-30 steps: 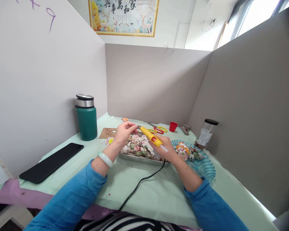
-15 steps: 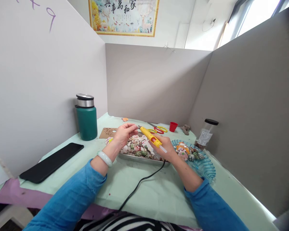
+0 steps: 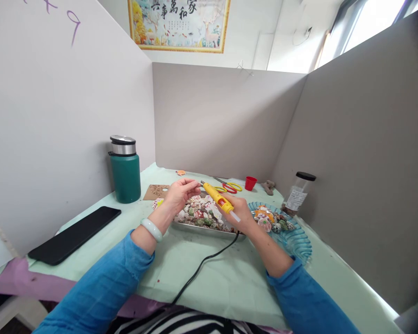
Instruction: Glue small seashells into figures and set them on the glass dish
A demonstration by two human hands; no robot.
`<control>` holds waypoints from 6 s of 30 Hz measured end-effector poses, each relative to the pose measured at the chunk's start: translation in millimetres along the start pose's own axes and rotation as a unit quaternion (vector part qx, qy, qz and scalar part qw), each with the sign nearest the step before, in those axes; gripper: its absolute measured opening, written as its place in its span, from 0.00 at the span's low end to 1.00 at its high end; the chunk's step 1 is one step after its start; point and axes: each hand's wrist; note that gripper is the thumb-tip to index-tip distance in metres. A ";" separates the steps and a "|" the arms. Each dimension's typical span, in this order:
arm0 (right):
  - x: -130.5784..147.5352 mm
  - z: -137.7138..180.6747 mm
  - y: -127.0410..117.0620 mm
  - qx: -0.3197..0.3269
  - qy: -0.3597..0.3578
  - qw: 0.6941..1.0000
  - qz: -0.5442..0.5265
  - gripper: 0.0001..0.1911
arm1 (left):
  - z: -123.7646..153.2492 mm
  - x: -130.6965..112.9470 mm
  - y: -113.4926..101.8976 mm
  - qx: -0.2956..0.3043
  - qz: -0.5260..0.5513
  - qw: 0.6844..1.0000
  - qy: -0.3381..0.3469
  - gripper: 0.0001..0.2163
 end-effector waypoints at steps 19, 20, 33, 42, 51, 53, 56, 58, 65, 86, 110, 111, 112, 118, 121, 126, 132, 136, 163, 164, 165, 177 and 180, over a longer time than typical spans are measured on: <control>1.6 0.2 -0.7 0.018 -0.019 0.999 0.035 0.09 | -0.5 0.9 -0.9 -0.006 -0.012 1.000 0.016 0.09; 2.0 0.2 -1.2 0.020 -0.021 0.999 0.038 0.10 | -0.6 0.8 -1.2 -0.006 -0.013 1.000 0.018 0.09; 3.5 -0.1 -2.7 -0.007 -0.014 0.997 0.072 0.08 | 0.3 0.1 -0.1 0.004 -0.043 0.998 0.040 0.12; 1.6 0.5 -1.1 0.002 -0.025 0.995 0.091 0.10 | -0.9 2.3 -3.0 0.008 -0.055 0.997 0.051 0.13; 1.1 1.2 -1.7 -0.004 -0.028 0.993 0.113 0.10 | 0.7 0.6 -0.2 0.000 -0.054 0.997 0.048 0.13; 2.5 1.7 -1.6 0.007 -0.031 0.993 0.113 0.11 | -0.1 1.7 -0.5 0.003 -0.053 0.997 0.051 0.13; 4.2 1.8 -1.8 0.016 -0.034 0.992 0.117 0.12 | -1.8 3.4 -1.9 0.005 -0.058 0.997 0.060 0.13; 4.5 1.5 -2.3 0.013 -0.033 0.992 0.125 0.12 | -2.3 3.9 -2.7 0.006 -0.059 0.996 0.063 0.13; 4.2 1.2 -3.7 0.005 -0.030 0.988 0.153 0.11 | -1.0 3.5 -3.0 0.004 -0.066 0.996 0.064 0.13; 2.9 2.6 -2.2 0.009 -0.051 0.978 0.204 0.16 | -4.6 6.3 -3.8 -0.005 -0.106 0.991 0.087 0.12; 2.3 2.9 -3.0 0.036 -0.010 0.975 0.220 0.16 | -5.4 8.0 -6.5 -0.018 -0.117 0.989 0.084 0.13; 2.0 3.0 -3.1 0.035 -0.005 0.974 0.223 0.16 | -5.2 7.6 -6.2 -0.017 -0.116 0.989 0.084 0.13; 1.9 3.0 -3.2 0.034 -0.002 0.974 0.225 0.15 | -4.8 7.2 -5.7 -0.017 -0.115 0.990 0.084 0.13; 4.0 2.9 -3.7 0.033 -0.014 0.975 0.218 0.15 | -3.0 6.0 -3.9 -0.014 -0.111 0.990 0.084 0.12; 5.9 2.9 -3.3 0.030 -0.022 0.976 0.215 0.15 | -4.4 7.4 -5.0 -0.015 -0.117 0.990 0.080 0.12; 5.8 3.0 -3.1 0.027 -0.024 0.975 0.220 0.16 | -6.2 8.7 -6.5 -0.013 -0.119 0.989 0.086 0.12; 2.1 3.1 -2.8 0.020 -0.010 0.972 0.236 0.15 | -4.0 7.4 -5.2 -0.013 -0.113 0.990 0.085 0.12; 3.8 3.1 -3.2 0.031 -0.016 0.972 0.233 0.15 | -6.6 10.2 -7.6 -0.012 -0.119 0.989 0.085 0.12; -0.2 -3.0 -8.8 0.182 0.187 0.902 0.343 0.13 | -6.4 8.3 -7.0 -0.035 -0.134 0.987 0.079 0.12; -2.1 -2.7 -7.9 0.188 0.199 0.900 0.339 0.17 | -6.4 8.3 -7.1 -0.035 -0.134 0.987 0.079 0.12; -3.5 -2.3 -7.5 0.193 0.210 0.899 0.332 0.20 | -6.3 8.3 -7.1 -0.035 -0.135 0.987 0.079 0.12; 24.4 -12.5 -1.3 0.208 -0.011 0.958 0.199 0.10 | -2.7 7.0 -4.5 -0.031 -0.132 0.988 0.079 0.12; 30.8 -19.7 14.1 0.272 -0.052 0.945 0.174 0.11 | -1.2 5.7 -2.9 -0.033 -0.136 0.987 0.077 0.12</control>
Point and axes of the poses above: each hand's wrist, its own z-axis away from the middle knuckle, its own y-axis out of the palm, x = y × z, and after that the axes turned 2 degrees about y, right-handed
